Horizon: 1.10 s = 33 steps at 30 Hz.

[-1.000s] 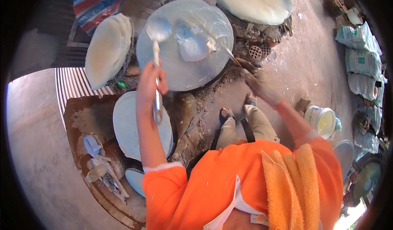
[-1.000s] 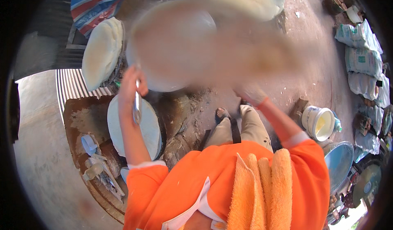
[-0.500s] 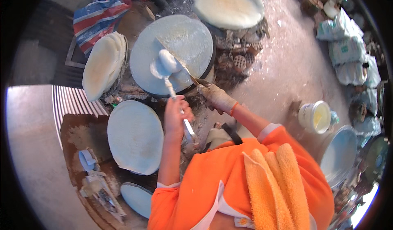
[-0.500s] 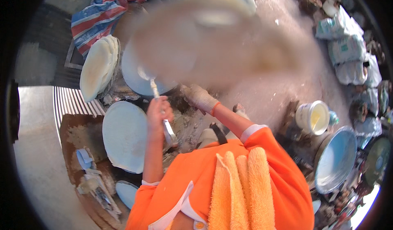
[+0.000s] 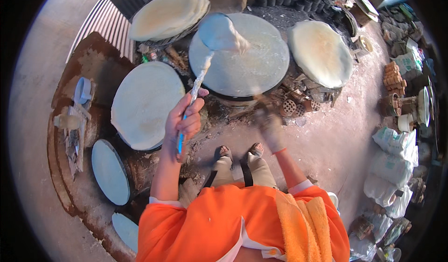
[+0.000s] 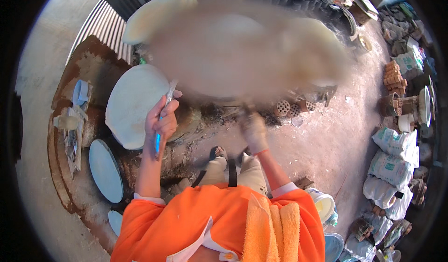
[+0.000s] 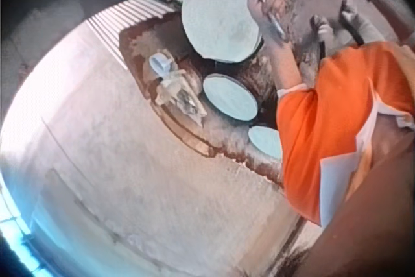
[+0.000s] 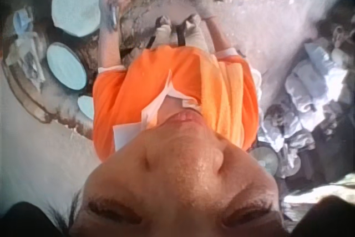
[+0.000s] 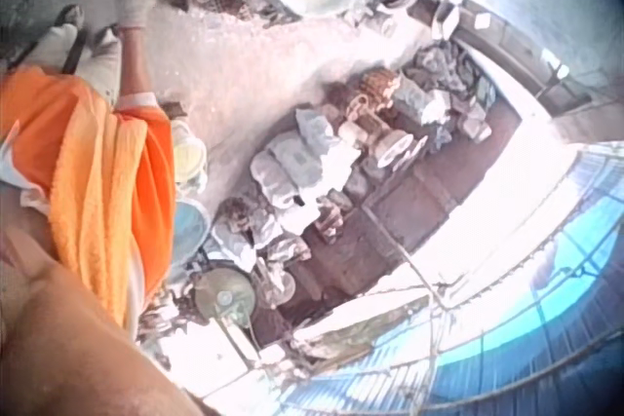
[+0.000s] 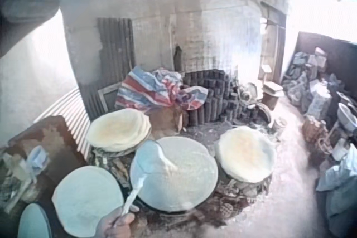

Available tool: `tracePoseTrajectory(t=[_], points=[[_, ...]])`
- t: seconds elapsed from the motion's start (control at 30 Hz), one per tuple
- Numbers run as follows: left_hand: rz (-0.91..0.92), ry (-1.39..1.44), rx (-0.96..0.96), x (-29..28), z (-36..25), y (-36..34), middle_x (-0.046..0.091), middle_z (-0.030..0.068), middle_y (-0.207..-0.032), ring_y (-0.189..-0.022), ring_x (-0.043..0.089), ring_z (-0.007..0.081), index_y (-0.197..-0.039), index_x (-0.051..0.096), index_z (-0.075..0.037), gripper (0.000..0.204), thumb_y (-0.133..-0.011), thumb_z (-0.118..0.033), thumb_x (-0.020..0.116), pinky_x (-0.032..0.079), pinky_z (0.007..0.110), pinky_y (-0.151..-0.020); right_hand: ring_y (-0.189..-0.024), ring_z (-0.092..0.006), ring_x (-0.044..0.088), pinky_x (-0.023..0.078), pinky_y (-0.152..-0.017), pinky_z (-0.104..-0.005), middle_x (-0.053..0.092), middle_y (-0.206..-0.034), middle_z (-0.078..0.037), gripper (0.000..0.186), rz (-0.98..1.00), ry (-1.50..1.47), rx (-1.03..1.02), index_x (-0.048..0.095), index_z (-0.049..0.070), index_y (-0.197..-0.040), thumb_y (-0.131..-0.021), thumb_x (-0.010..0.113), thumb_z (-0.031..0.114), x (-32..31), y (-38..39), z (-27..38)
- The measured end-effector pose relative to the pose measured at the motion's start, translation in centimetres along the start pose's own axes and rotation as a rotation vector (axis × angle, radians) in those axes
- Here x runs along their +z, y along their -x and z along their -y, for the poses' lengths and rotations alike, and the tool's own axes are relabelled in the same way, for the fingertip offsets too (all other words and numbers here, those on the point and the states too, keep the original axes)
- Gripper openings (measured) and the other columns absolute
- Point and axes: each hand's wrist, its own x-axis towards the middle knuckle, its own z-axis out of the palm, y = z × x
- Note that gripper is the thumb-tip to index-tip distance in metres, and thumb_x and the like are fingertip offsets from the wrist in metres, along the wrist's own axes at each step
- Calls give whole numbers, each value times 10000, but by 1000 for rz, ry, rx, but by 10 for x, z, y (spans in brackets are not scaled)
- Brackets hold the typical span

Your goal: The person ladles batter onto multiple hot griddles and spreads it into thin, round crepes. They flip the crepes with a spatula and remove finished ones, placing them into a stack while continuing to cook new batches.

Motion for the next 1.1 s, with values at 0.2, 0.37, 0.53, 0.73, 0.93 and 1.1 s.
tracePoseTrajectory(t=[0.2,0.37,0.53,0.73,0.93,1.1], points=[[-237,111,28,-18,1,55,321,20,-693,-372,303,56,-1142,345,114,332,-966,-162,285,290,194,-346,-550,-143,547,435,-486,-286,594,-649,-88,380,-481,33,-402,619,20,-757,-862,521,373,63,-16,-24],[-387,-223,83,-33,-5,135,471,17,-779,-389,286,-2,-1113,422,63,314,-959,-197,337,285,149,-353,-469,-96,496,390,-404,-248,587,-661,-36,253,-285,-133,75,572,22,-978,-871,519,246,119,14,48],[-583,-452,293,-34,-10,181,604,144,-996,-398,307,-9,-1050,488,-46,195,-919,-184,444,296,154,-354,-959,-122,506,410,-857,-249,563,-1094,-79,416,323,1,-226,449,23,-1223,-820,548,51,230,58,140],[-410,-283,733,-25,-35,254,594,107,-911,-351,315,-19,-1169,422,21,291,-928,-135,381,264,141,-305,-1120,-278,442,343,-948,-376,406,-1257,-157,726,405,856,-588,296,95,-1332,-746,625,371,246,-12,141],[-569,-96,846,-17,-56,287,520,120,-962,-356,337,3,-1146,394,53,273,-949,-123,327,321,156,-329,-1195,-232,374,199,-1041,-487,347,-1316,-103,620,299,1127,-856,444,172,-1252,-685,652,312,308,-67,77],[-913,-416,714,-14,-55,325,583,125,-872,-367,318,-1,-1071,487,-4,213,-920,-130,404,294,156,-328,-1043,-227,500,314,-981,-462,521,-1122,-59,417,212,1123,-1192,588,135,-1054,-648,650,203,319,-79,86]])
